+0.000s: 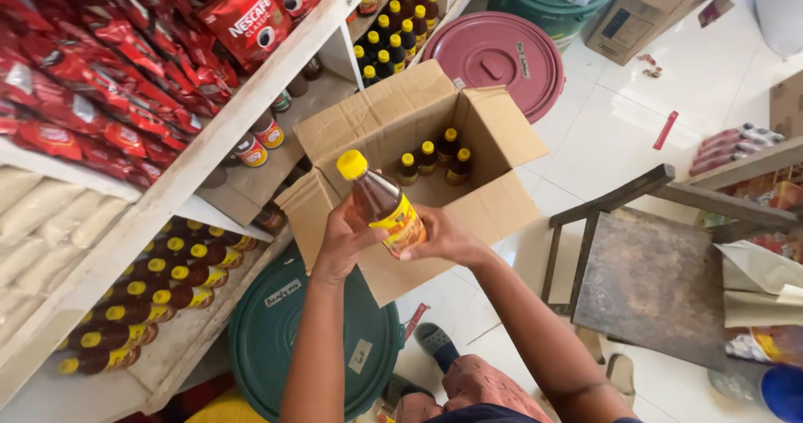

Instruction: Unboxing bottles of fish sauce and placing them on a shelf in a grocery store.

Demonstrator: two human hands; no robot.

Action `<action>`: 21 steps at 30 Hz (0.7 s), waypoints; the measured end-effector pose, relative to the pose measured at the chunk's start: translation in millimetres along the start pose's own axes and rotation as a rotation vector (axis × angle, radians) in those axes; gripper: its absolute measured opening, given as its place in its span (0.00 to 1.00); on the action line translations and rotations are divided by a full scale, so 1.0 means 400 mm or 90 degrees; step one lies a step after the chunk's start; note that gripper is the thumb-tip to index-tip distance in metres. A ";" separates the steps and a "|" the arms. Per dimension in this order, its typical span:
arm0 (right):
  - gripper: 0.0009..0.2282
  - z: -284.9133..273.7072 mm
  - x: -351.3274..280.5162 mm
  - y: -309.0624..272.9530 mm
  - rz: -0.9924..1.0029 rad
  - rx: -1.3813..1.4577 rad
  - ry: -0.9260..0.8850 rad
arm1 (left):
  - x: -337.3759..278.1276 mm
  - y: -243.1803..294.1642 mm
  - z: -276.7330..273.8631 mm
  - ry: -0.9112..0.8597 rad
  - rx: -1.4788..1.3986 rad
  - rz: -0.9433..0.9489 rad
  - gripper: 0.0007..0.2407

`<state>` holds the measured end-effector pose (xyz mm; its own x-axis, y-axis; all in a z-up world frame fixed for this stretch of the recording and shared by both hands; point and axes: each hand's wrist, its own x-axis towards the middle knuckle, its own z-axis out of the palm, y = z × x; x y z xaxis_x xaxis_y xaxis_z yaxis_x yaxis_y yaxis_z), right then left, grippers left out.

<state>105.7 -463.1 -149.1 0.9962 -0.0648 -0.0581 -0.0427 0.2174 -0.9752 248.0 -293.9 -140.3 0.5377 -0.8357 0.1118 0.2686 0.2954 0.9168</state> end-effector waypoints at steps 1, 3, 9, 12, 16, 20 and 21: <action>0.30 0.019 -0.010 -0.015 -0.002 -0.001 -0.006 | -0.012 0.006 0.003 0.004 0.002 0.004 0.37; 0.28 0.061 -0.026 -0.044 -0.037 -0.048 0.011 | -0.043 0.019 0.007 0.004 -0.073 0.029 0.40; 0.26 0.191 -0.049 -0.067 -0.074 -0.004 0.003 | -0.144 -0.029 -0.095 0.060 -0.046 0.090 0.38; 0.26 0.259 -0.053 -0.053 -0.081 0.037 -0.019 | -0.198 0.079 -0.045 0.062 -0.050 0.119 0.35; 0.26 0.351 -0.034 -0.033 -0.115 0.017 -0.011 | -0.288 0.105 -0.037 0.158 -0.041 0.184 0.29; 0.26 0.445 -0.023 -0.045 -0.205 -0.059 0.075 | -0.407 0.171 0.004 0.378 0.097 0.129 0.28; 0.26 0.467 -0.019 -0.054 -0.249 -0.103 0.113 | -0.434 0.213 0.037 0.292 0.114 0.254 0.29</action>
<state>113.3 -285.6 -87.7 0.9122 -0.2807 0.2984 0.3080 -0.0105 -0.9513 165.5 -130.5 -75.8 0.8672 -0.3819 0.3195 -0.1403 0.4282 0.8927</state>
